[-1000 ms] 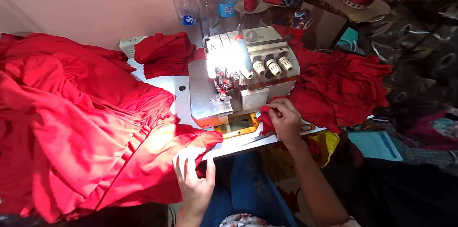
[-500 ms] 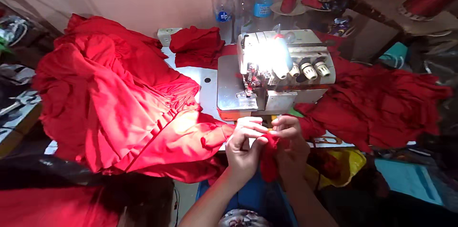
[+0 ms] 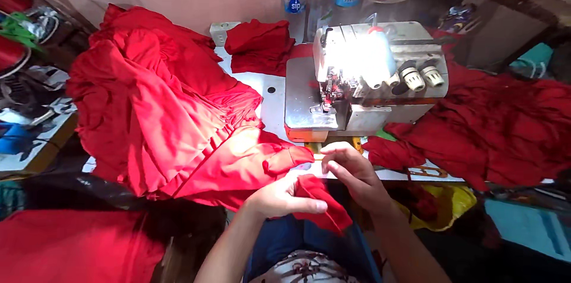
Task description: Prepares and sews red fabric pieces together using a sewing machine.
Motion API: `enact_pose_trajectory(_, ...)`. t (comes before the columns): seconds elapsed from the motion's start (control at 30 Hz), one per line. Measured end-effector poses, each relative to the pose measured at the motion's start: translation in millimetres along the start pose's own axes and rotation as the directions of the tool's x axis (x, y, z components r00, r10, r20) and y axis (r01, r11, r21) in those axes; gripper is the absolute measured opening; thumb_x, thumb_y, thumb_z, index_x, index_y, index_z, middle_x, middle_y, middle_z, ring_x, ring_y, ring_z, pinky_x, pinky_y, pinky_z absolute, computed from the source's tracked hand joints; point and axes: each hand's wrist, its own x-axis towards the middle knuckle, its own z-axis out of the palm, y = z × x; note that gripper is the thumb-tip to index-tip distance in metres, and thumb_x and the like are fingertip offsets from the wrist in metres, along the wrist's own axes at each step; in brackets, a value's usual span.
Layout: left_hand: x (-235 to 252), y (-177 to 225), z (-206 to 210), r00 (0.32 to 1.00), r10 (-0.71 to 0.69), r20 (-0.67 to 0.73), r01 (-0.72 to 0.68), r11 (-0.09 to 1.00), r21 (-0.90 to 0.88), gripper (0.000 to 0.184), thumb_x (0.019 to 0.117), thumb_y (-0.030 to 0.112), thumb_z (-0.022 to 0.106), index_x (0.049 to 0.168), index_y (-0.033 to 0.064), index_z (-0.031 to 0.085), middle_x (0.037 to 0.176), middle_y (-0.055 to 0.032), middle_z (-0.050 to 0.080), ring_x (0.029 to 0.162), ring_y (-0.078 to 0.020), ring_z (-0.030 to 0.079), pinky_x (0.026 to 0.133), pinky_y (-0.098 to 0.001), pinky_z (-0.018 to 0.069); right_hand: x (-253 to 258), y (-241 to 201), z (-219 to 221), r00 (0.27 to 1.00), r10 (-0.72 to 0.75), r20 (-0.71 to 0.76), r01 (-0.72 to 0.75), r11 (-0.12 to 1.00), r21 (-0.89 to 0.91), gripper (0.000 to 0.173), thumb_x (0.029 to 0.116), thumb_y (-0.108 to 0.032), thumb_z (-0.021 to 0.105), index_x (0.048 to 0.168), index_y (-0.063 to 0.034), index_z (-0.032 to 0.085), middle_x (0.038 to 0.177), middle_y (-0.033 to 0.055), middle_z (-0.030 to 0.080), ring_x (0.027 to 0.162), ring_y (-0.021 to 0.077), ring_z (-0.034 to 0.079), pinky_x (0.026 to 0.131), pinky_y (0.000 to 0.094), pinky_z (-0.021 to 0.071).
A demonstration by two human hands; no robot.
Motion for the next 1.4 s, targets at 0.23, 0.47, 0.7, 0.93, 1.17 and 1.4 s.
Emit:
enact_pose_trajectory(0.23,-6,9,-1,0.951,-0.065,-0.302,-0.008,0.972,-0.236,0.014,0.0932,0.018,0.072,0.106,0.0228,0.072,0.100,0.0081,0.077,0.092,-0.0019,0.072,0.086,-0.0223,0.0588,-33,-20,16,0.955,-0.226,-0.193,0.127,0.897,-0.423,0.022,0.0969,-0.018,0.067,0.118,-0.0130,0.069,0.123,-0.0007,0.059,0.085,-0.0076,0.057,0.071,0.0059,0.0491)
enact_pose_trajectory(0.47,6,6,6,0.710,0.233,-0.665,0.117,0.892,0.437,0.009,0.0942,0.008,0.065,0.088,0.0057,0.071,0.076,0.0109,0.066,0.071,0.0073,0.060,0.069,-0.0137,0.0511,-20,-21,6,0.974,-0.222,-0.045,0.194,0.920,-0.341,0.009,0.0999,-0.016,0.066,0.105,-0.0111,0.070,0.100,-0.0024,0.070,0.098,0.0003,0.066,0.086,0.0149,0.0559)
enact_pose_trajectory(0.7,-7,18,17,0.825,0.384,-0.415,-0.022,0.755,0.655,0.018,0.0928,0.013,0.069,0.098,-0.0029,0.077,0.104,-0.0049,0.076,0.108,0.0016,0.065,0.099,-0.0175,0.0498,2,-21,-3,0.991,-0.134,0.018,0.133,0.948,-0.290,0.008,0.0919,-0.019,0.072,0.093,-0.0107,0.074,0.089,-0.0029,0.069,0.097,0.0019,0.061,0.089,0.0178,0.0478)
enact_pose_trajectory(0.93,-7,23,12,0.908,0.310,-0.281,-0.085,0.795,0.600,0.013,0.0924,0.011,0.071,0.091,-0.0021,0.075,0.098,0.0008,0.074,0.100,0.0068,0.064,0.092,-0.0135,0.0516,12,-28,-5,0.965,0.071,0.254,-0.035,0.989,-0.143,0.025,0.0978,-0.015,0.062,0.114,0.0039,0.063,0.109,0.0036,0.069,0.104,0.0026,0.065,0.094,0.0221,0.0544)
enact_pose_trajectory(1.17,-17,8,-22,0.899,0.436,0.046,-0.435,0.900,-0.023,0.045,0.0982,0.035,0.065,0.142,0.0274,0.059,0.133,0.0176,0.065,0.117,0.0081,0.059,0.100,-0.0153,0.0482,11,-24,-14,0.955,-0.025,0.297,-0.079,0.939,0.334,0.020,0.1068,-0.024,0.052,0.115,-0.0182,0.069,0.113,-0.0103,0.066,0.111,-0.0022,0.058,0.096,0.0185,0.0478)
enact_pose_trajectory(1.4,-13,6,-27,0.955,0.292,0.053,-0.253,0.708,0.659,0.026,0.0876,0.035,0.070,0.095,0.0100,0.068,0.108,0.0001,0.068,0.124,-0.0070,0.051,0.113,-0.0270,0.0333,8,-46,-7,0.986,-0.033,0.161,0.022,0.997,0.069,0.022,0.1078,-0.024,0.048,0.103,-0.0112,0.064,0.103,-0.0056,0.063,0.105,-0.0021,0.058,0.091,0.0160,0.0481)
